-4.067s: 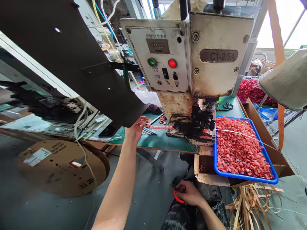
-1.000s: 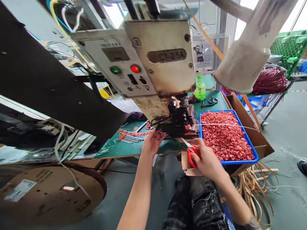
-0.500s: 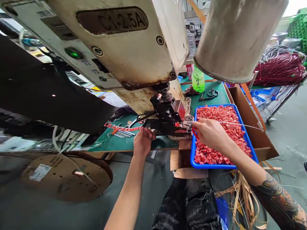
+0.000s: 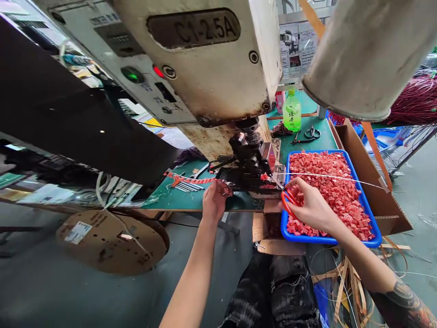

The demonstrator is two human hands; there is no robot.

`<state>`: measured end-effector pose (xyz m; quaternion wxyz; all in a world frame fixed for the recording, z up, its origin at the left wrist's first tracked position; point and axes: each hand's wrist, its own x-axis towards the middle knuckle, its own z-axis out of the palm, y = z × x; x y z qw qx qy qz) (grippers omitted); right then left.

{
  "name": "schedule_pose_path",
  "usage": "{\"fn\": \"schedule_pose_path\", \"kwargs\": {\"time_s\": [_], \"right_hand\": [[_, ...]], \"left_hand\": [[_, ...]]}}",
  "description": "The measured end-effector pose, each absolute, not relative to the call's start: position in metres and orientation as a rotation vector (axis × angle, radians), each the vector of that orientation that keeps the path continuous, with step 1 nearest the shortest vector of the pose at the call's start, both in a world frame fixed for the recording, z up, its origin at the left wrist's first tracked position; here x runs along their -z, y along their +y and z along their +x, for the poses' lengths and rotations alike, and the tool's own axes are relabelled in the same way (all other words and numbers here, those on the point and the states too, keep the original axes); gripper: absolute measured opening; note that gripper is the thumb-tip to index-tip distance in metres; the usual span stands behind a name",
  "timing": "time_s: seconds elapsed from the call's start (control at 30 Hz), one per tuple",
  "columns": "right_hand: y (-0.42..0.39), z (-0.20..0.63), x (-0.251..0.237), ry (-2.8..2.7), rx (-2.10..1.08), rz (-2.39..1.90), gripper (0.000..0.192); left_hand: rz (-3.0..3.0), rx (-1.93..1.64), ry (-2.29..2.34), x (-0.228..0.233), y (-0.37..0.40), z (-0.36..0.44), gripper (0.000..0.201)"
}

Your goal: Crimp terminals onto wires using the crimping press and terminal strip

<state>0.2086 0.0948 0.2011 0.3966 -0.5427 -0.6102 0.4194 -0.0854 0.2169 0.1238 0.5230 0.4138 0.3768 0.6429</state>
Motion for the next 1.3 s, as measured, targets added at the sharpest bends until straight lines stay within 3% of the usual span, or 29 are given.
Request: {"fn": "schedule_pose_path", "kwargs": {"time_s": [0.1, 0.3, 0.8, 1.3], "right_hand": [[0.08, 0.191, -0.207, -1.373, -1.349, -1.289, 0.051], [0.072, 0.151, -0.202, -1.148, -1.379, -1.218, 0.054], [0.092, 0.125, -0.239, -0.555, -1.452, -1.258, 0.036], [0.107, 0.104, -0.256, -0.448, -1.466, -1.332, 0.024]], "left_hand": [[1.03, -1.53, 0.95, -0.123, 0.21, -0.084, 0.05], [1.13, -1.502, 0.987, -0.123, 0.189, -0.08, 0.053], [1.174, -1.221, 0.713, -0.135, 0.105, -0.058, 0.049], [1.003, -1.094, 0.671, -0.179, 0.104, -0.039, 0.052]]}}
